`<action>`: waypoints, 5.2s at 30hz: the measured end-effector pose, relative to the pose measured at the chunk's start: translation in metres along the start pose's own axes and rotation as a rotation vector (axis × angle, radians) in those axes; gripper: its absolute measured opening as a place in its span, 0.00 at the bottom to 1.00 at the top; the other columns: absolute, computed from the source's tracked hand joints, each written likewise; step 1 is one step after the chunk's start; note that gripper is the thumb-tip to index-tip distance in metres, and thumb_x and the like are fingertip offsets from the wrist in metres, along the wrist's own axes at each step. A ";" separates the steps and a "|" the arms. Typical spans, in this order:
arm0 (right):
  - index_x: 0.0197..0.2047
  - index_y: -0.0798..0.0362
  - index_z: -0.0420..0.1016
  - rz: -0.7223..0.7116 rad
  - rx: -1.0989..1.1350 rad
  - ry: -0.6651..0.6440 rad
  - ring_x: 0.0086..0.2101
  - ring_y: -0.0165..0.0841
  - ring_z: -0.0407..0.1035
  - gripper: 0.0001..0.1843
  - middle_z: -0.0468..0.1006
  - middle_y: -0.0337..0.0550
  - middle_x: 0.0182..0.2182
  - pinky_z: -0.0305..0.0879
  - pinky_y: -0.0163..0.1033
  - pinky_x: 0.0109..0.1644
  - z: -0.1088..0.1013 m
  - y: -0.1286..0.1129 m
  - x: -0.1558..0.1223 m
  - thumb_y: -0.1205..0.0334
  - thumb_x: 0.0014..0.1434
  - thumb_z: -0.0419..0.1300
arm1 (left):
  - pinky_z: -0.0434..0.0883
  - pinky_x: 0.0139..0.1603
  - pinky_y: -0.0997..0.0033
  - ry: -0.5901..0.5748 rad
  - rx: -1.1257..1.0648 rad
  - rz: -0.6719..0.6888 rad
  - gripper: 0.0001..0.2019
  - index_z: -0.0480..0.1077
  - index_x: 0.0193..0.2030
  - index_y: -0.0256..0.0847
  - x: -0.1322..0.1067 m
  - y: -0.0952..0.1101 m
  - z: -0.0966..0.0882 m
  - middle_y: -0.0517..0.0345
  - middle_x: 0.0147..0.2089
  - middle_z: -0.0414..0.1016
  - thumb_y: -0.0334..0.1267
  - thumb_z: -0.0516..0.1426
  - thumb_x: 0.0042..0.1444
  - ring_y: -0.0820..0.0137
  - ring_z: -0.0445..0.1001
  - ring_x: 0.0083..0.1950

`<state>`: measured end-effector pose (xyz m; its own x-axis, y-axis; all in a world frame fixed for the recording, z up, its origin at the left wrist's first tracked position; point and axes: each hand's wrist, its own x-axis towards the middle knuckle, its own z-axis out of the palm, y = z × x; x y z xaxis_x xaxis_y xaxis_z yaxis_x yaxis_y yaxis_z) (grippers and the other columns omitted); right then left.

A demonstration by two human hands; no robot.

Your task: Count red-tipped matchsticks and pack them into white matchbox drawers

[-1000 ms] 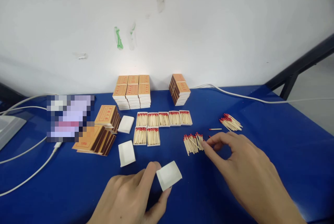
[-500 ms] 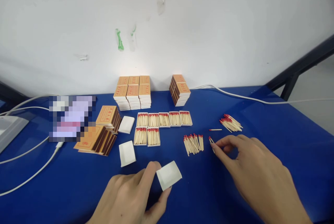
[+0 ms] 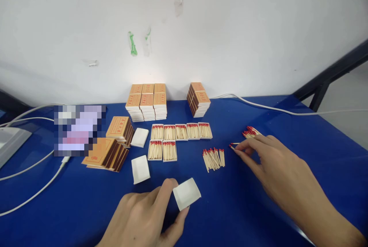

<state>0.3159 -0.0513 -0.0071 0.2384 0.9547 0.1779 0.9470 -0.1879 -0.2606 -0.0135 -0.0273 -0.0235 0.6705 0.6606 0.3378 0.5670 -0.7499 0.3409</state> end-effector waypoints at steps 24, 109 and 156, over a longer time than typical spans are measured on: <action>0.35 0.40 0.81 0.192 0.029 -0.018 0.47 0.58 0.80 0.23 0.88 0.49 0.42 0.62 0.51 0.34 0.002 -0.042 -0.011 0.38 0.68 0.52 | 0.73 0.16 0.66 0.002 -0.015 -0.008 0.04 0.67 0.55 0.47 0.000 0.000 -0.001 0.72 0.29 0.80 0.41 0.57 0.79 0.67 0.83 0.21; 0.40 0.43 0.86 0.248 0.447 -0.072 0.30 0.41 0.80 0.17 0.88 0.43 0.34 0.74 0.44 0.35 -0.001 -0.062 -0.011 0.41 0.66 0.64 | 0.71 0.14 0.69 0.044 0.031 0.049 0.05 0.67 0.54 0.45 0.001 -0.002 0.001 0.73 0.26 0.76 0.42 0.54 0.81 0.70 0.78 0.17; 0.55 0.49 0.86 0.257 -0.112 0.179 0.39 0.52 0.75 0.30 0.82 0.55 0.47 0.56 0.46 0.33 0.013 0.017 0.011 0.39 0.78 0.49 | 0.69 0.14 0.69 0.059 0.040 0.058 0.06 0.67 0.54 0.45 0.002 -0.003 0.001 0.77 0.20 0.67 0.43 0.54 0.82 0.69 0.77 0.16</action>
<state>0.3322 -0.0410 -0.0219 0.4972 0.8191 0.2862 0.8664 -0.4512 -0.2140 -0.0139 -0.0240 -0.0245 0.6739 0.6165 0.4072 0.5479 -0.7867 0.2844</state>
